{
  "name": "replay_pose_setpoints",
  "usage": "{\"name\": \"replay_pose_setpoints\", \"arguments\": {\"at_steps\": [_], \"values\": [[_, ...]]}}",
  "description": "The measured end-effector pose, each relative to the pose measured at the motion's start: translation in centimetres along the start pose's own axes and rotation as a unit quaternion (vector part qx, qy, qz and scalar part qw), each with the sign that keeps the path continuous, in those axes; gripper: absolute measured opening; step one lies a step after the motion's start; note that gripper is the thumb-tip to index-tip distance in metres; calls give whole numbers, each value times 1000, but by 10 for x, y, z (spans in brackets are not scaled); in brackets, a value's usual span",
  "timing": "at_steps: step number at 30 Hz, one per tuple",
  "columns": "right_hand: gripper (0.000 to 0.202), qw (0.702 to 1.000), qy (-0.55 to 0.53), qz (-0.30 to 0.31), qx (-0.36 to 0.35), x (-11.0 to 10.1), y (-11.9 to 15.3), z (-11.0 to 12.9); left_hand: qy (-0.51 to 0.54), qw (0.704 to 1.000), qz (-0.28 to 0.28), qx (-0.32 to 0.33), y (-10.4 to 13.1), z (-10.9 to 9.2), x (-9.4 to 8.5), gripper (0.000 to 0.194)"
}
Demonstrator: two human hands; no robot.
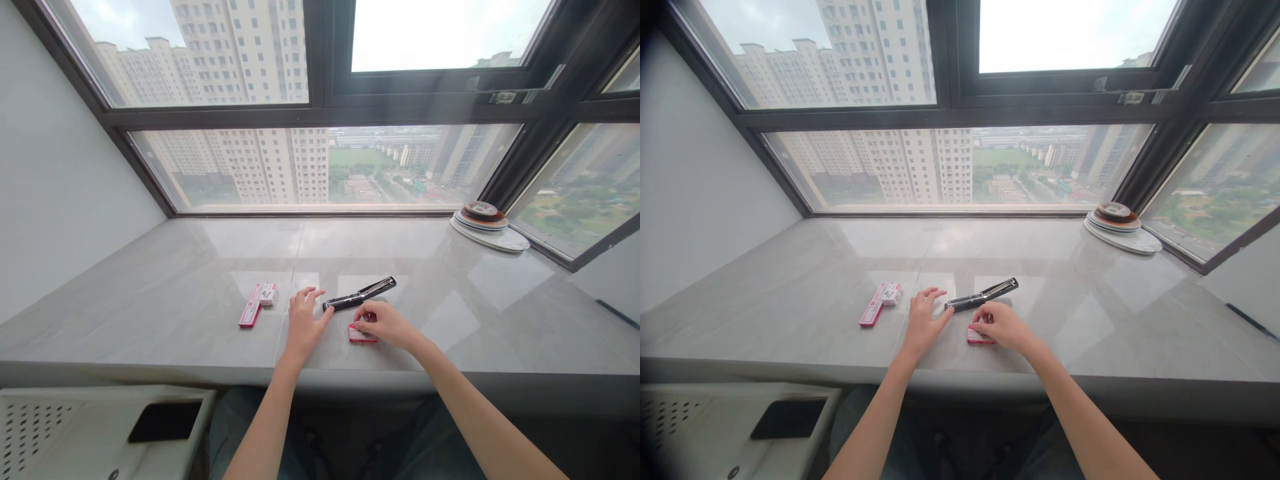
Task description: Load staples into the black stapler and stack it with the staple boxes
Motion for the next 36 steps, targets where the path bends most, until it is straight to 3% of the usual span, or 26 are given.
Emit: {"name": "replay_pose_setpoints", "arguments": {"at_steps": [2,4,6,8,11,14,19,22,25,29,36], "values": [[15,999,13,-28,-24,-1,3,4,34,999,7,-3,9,-12,-5,23],[14,998,21,-36,-41,-2,7,8,70,995,72,5,19,-25,-4,23],[13,997,32,-41,-50,-1,10,11,82,987,140,19,28,-37,3,34],[14,996,43,-50,-53,0,13,12,62,984,167,24,34,-43,12,45],[16,997,38,-48,-54,-1,16,13,39,984,170,16,37,-45,18,37],[14,995,32,-59,-68,-8,16,16,62,984,169,15,32,-38,12,37],[12,982,30,-143,-116,-22,-4,30,12,998,41,-40,1,-11,-7,28],[12,978,34,-146,-142,-18,-25,36,-19,996,81,-38,-15,1,-1,32],[12,980,37,-115,-156,-10,-41,36,-16,992,121,-30,-17,5,8,24],[13,983,36,-77,-164,-1,-46,30,-14,993,117,-24,-10,6,10,26],[13,985,24,-65,-157,1,-49,30,-6,993,116,-29,-10,8,8,26]]}}
Point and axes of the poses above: each hand's wrist, its own y-axis away from the middle knuckle, its own x-axis out of the palm, z = x × y, the point moved 2 cm from there along -y, towards the middle knuckle, and after that the axes turned 9 degrees about y, right-handed, at the moved point
